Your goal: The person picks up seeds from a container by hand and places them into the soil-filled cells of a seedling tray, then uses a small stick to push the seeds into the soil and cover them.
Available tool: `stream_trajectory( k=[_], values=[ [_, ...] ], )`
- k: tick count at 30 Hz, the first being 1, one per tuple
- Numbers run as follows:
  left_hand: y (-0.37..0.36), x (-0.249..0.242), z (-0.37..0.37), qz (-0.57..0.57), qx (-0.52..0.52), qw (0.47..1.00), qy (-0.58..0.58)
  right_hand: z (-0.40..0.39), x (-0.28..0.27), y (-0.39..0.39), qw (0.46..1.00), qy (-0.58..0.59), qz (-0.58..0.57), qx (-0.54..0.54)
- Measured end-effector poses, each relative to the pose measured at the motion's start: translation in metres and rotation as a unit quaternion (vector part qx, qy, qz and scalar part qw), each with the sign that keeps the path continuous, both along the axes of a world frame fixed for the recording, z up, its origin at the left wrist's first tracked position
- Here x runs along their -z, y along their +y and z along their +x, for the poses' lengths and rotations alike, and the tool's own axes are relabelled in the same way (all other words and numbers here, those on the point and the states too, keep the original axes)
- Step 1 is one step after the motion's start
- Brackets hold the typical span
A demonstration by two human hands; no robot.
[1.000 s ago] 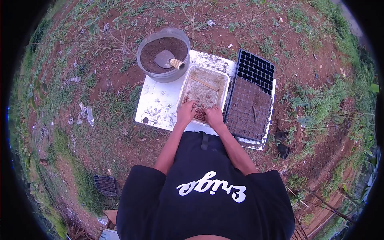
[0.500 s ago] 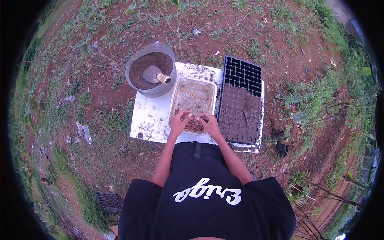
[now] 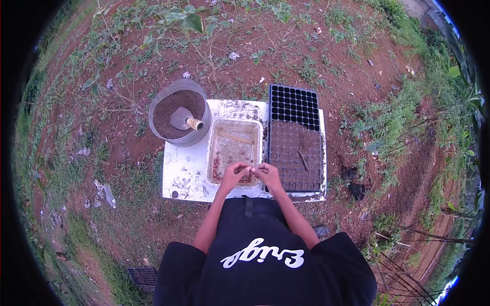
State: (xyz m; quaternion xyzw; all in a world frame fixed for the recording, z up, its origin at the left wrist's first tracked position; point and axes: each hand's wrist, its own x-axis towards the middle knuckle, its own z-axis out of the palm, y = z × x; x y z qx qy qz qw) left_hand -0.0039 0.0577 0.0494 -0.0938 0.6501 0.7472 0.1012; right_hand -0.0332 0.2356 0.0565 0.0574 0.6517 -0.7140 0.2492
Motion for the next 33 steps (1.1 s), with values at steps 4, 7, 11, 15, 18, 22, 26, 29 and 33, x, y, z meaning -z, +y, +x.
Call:
stream_trajectory(
  k=[4,7,11,15,18,22,26,29,33],
  values=[
    [0.011,-0.002,-0.003,0.001,0.021,1.000,-0.010,0.001,-0.005,0.013,1.000,-0.016,0.015,-0.002],
    [0.021,-0.005,-0.007,0.023,0.041,0.998,-0.039,0.003,-0.007,0.020,0.999,-0.039,-0.010,0.033],
    [0.034,-0.011,-0.010,0.050,0.044,0.997,-0.050,0.005,-0.009,0.031,0.994,-0.066,-0.031,0.080],
    [0.045,0.003,-0.014,0.104,0.054,0.993,-0.029,0.006,-0.015,0.040,0.994,-0.060,-0.023,0.089],
    [0.054,0.007,-0.017,0.106,0.052,0.993,-0.027,0.008,-0.018,0.047,0.993,-0.061,-0.024,0.097],
    [0.064,0.003,-0.022,0.125,0.052,0.990,-0.025,0.012,-0.022,0.057,0.992,-0.060,-0.018,0.109],
    [0.066,0.000,-0.023,0.134,0.077,0.987,-0.032,0.020,-0.024,0.061,0.988,-0.075,-0.023,0.135],
    [0.066,-0.001,-0.022,0.133,0.086,0.987,-0.042,0.025,-0.023,0.062,0.987,-0.073,-0.017,0.142],
    [0.064,-0.005,-0.020,0.152,0.078,0.984,-0.053,0.030,-0.024,0.061,0.990,-0.053,0.006,0.133]
  ],
)
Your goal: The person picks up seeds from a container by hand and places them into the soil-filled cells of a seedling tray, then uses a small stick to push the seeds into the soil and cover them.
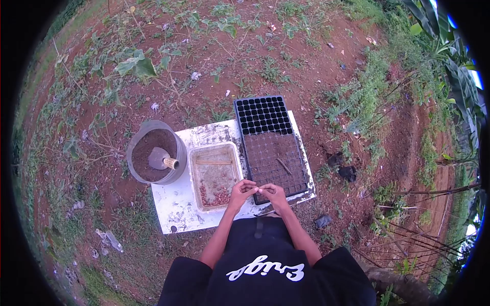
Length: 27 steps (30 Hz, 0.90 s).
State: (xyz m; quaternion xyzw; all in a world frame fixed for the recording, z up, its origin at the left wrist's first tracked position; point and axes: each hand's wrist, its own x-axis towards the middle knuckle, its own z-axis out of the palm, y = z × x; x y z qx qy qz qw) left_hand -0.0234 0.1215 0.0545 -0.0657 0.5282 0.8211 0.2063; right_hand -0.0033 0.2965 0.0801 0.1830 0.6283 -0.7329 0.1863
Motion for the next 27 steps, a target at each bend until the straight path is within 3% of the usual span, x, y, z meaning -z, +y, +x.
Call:
stream_trajectory(
  k=[10,17,27],
  values=[
    [0.000,-0.013,-0.005,-0.003,0.091,0.995,-0.026,0.012,-0.018,0.006,0.999,-0.017,-0.030,0.021],
    [0.030,-0.013,-0.010,-0.022,0.050,0.998,-0.012,0.002,0.002,0.029,0.999,-0.025,-0.029,0.024],
    [0.071,-0.016,-0.043,-0.184,0.003,0.981,0.057,-0.059,0.005,0.067,0.997,-0.043,-0.028,-0.050]
  ],
)
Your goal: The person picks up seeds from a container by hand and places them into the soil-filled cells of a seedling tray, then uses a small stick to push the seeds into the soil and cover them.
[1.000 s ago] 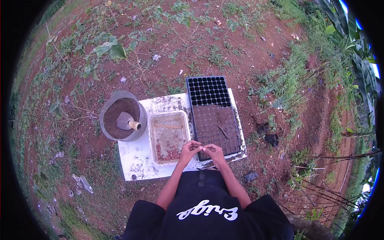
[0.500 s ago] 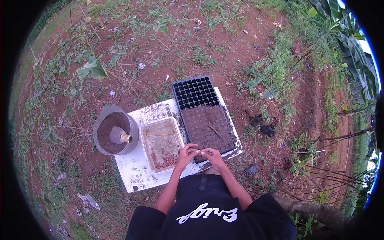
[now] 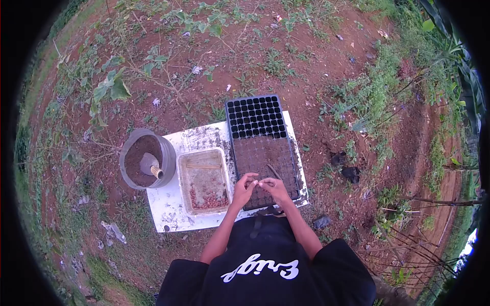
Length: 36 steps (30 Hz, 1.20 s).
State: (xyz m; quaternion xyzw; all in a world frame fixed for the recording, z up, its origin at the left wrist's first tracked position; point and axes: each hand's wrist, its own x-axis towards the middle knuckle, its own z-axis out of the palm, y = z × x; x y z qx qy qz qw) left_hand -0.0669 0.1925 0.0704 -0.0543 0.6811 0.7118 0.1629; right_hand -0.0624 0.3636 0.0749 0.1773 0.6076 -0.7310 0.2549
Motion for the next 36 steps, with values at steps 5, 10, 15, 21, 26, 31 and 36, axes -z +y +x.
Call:
stream_trajectory(
  k=[5,10,15,21,26,31,36],
  values=[
    [0.021,-0.004,-0.032,-0.086,0.008,0.996,0.032,-0.044,-0.005,0.026,0.998,0.012,0.010,-0.056],
    [0.038,0.009,-0.058,-0.151,0.061,0.984,0.067,-0.081,0.021,0.057,1.000,0.023,-0.001,-0.008],
    [0.056,0.016,-0.071,-0.437,0.144,0.874,0.160,-0.134,0.039,0.067,0.954,0.187,0.231,-0.029],
    [0.060,0.046,-0.064,-0.488,0.169,0.846,0.134,-0.187,0.034,0.063,0.884,0.285,0.358,-0.092],
    [0.056,0.045,-0.064,-0.482,0.176,0.847,0.139,-0.202,0.039,0.059,0.771,0.391,0.467,-0.188],
    [0.056,0.046,-0.062,-0.488,0.181,0.843,0.135,-0.203,0.061,0.057,0.757,0.386,0.487,-0.203],
    [0.055,0.045,-0.065,-0.497,0.204,0.835,0.118,-0.206,0.062,0.052,0.736,0.386,0.516,-0.206]
  ],
)
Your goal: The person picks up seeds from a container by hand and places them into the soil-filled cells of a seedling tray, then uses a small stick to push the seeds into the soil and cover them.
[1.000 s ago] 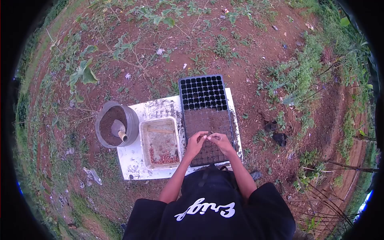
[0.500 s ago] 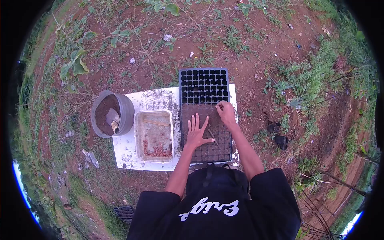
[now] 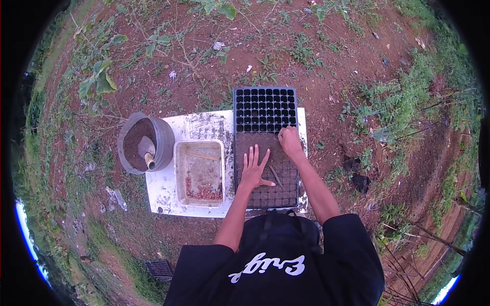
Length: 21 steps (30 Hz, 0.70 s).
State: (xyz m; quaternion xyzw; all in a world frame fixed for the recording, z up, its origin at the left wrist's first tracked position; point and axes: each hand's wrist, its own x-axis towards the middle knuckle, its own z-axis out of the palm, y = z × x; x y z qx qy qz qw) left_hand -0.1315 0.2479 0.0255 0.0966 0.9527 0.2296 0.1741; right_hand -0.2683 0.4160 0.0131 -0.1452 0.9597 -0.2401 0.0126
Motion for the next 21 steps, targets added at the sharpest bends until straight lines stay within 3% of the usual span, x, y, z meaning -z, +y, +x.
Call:
stream_trajectory(
  k=[12,15,18,20,21],
  values=[
    [0.000,0.000,-0.001,0.014,-0.006,1.000,-0.014,-0.009,0.007,-0.012,0.998,0.026,0.053,0.004],
    [0.000,0.002,-0.002,0.014,-0.006,1.000,-0.015,-0.011,0.009,-0.010,0.997,-0.036,0.068,-0.006],
    [-0.001,0.001,-0.002,0.021,-0.007,1.000,-0.013,-0.013,0.012,-0.002,0.998,-0.052,0.011,-0.016],
    [-0.001,0.001,-0.004,0.022,-0.007,1.000,-0.018,-0.014,0.013,0.002,0.984,-0.072,-0.155,0.041],
    [-0.001,0.001,-0.003,0.023,-0.007,0.999,-0.024,-0.012,0.007,0.002,0.984,-0.074,-0.155,0.039]
  ],
)
